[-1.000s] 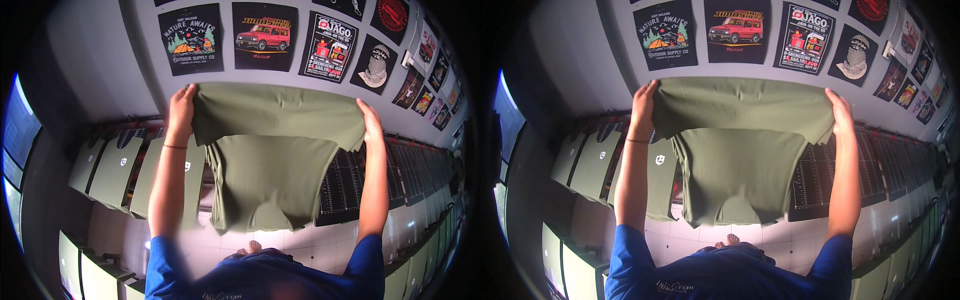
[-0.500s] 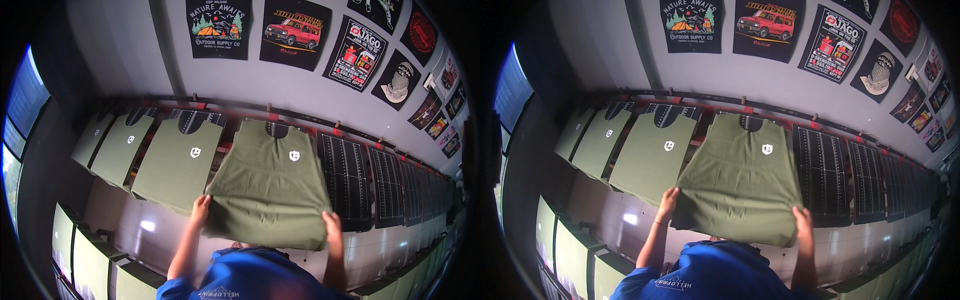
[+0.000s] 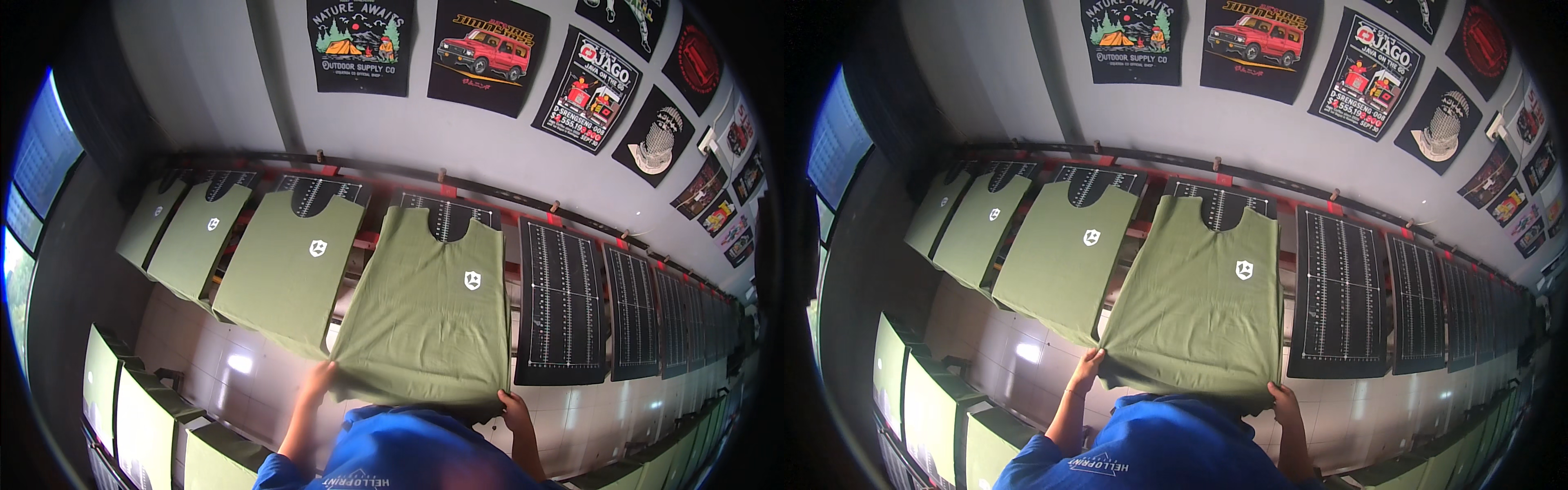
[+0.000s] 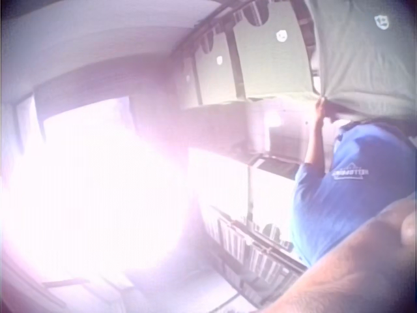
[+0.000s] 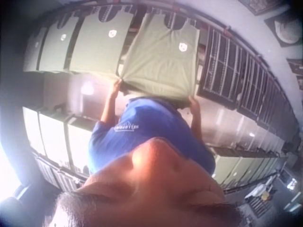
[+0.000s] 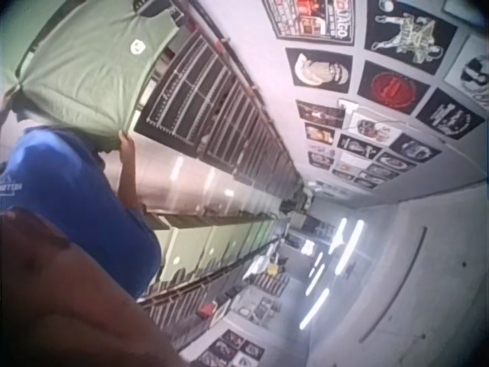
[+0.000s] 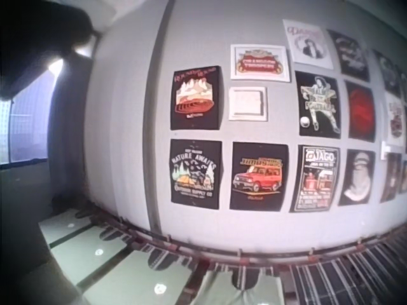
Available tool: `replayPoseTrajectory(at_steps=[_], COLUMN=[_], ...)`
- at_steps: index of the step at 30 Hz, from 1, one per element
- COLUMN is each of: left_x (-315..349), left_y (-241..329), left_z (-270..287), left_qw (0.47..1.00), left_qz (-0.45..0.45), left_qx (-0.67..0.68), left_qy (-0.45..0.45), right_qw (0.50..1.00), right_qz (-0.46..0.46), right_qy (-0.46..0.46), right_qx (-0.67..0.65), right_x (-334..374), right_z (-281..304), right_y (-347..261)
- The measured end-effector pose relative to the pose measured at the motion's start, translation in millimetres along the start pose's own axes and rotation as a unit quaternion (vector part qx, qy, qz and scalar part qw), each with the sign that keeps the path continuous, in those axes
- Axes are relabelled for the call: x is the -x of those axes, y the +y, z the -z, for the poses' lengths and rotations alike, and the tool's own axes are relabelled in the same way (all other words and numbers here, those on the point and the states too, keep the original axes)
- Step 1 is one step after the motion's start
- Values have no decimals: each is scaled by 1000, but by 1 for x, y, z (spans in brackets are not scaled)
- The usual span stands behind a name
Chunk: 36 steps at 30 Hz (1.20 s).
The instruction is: The person folds a green t-shirt by hand on a black printing platen. They smooth the fabric, fold the sleeves inward, and fold the shirt in half before placing it on a rack with other folded shirts.
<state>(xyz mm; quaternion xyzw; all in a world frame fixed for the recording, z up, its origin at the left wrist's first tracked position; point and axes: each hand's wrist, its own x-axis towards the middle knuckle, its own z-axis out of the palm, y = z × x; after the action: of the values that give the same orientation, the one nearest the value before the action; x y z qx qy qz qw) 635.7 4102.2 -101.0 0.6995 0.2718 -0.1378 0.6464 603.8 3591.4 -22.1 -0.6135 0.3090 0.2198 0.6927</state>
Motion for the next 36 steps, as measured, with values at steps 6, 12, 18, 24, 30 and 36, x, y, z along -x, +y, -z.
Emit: replayPoseTrajectory(at_steps=[6,12,18,24,30,36], left_x=[-46,-82,-39,-80,-57,-7], left_y=[15,15,-13,108,411,461], left_z=[-21,-12,21,0,-25,91], left_qw=[985,978,981,964,803,777], left_qz=[-154,50,89,-178,-385,-459], left_qx=[-73,104,46,151,395,393], left_qy=[13,-175,-164,-129,-226,-176], right_qw=[978,976,969,959,832,746], right_qz=[124,51,-55,78,503,644], right_qy=[85,-138,-176,-52,-113,-105], right_qx=[147,-162,-166,-266,-204,-137], right_x=[-87,-144,-83,-75,-34,80], right_z=[-1,-2,27,-4,-51,-129], right_y=[25,24,53,-106,-369,-400])
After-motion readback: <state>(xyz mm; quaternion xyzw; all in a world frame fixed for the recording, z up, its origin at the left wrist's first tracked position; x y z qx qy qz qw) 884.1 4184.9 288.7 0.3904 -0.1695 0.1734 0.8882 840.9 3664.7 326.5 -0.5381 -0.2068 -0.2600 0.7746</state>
